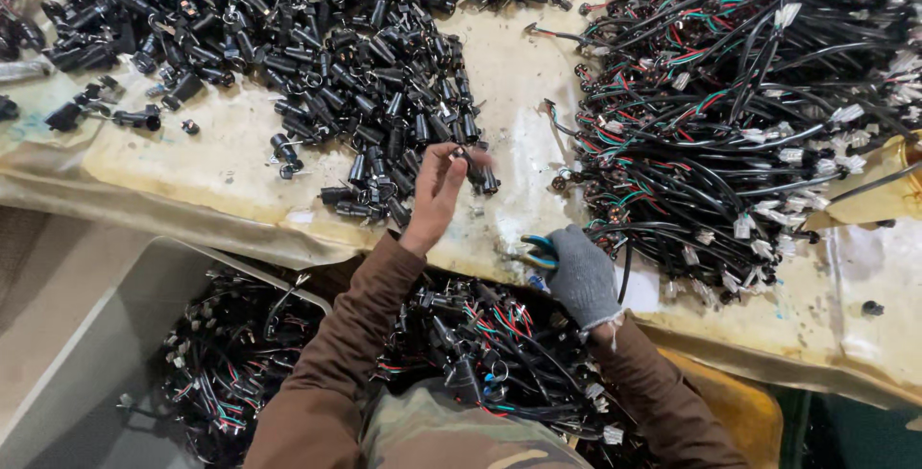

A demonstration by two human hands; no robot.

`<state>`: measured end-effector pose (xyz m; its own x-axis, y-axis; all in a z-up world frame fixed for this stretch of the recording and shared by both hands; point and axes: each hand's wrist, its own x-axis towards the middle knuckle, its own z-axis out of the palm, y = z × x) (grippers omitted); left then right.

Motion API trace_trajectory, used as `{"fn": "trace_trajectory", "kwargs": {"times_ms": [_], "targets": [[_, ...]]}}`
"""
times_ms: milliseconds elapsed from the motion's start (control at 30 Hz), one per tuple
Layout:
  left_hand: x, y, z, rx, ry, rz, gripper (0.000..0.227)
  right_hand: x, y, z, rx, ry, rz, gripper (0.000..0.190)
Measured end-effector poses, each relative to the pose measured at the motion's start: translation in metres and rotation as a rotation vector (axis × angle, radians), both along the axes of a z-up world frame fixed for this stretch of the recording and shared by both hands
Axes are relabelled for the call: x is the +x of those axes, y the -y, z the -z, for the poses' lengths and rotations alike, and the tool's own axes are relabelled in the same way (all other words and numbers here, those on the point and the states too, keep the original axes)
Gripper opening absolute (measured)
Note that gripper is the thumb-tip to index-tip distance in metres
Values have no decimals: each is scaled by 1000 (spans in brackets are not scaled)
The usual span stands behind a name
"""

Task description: The person repeatedly picks up black cylindrical components and wire harnesses from a table, connects them by hand, and places the assembled units into a bin below. The process is continuous and repetitive throughout the clip.

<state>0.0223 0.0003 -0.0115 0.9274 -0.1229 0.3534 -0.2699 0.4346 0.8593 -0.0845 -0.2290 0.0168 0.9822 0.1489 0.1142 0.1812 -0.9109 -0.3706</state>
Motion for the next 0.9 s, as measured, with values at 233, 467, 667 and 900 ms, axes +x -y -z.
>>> {"fn": "trace_trajectory", "kwargs": {"times_ms": [233,467,667,900], "targets": [[-59,10,-9,-402,-320,504,47,-13,-6,-18,101,69,-43,27],[-84,13,-18,-352,-221,605,35,-41,-10,-71,531,156,-246,25],[-109,3,-58,329,-176,508,40,-45,-9,-140,653,210,-270,28],[-115,9,-81,715,548,476,30,-25,-7,-154,385,-122,-668,32]]}}
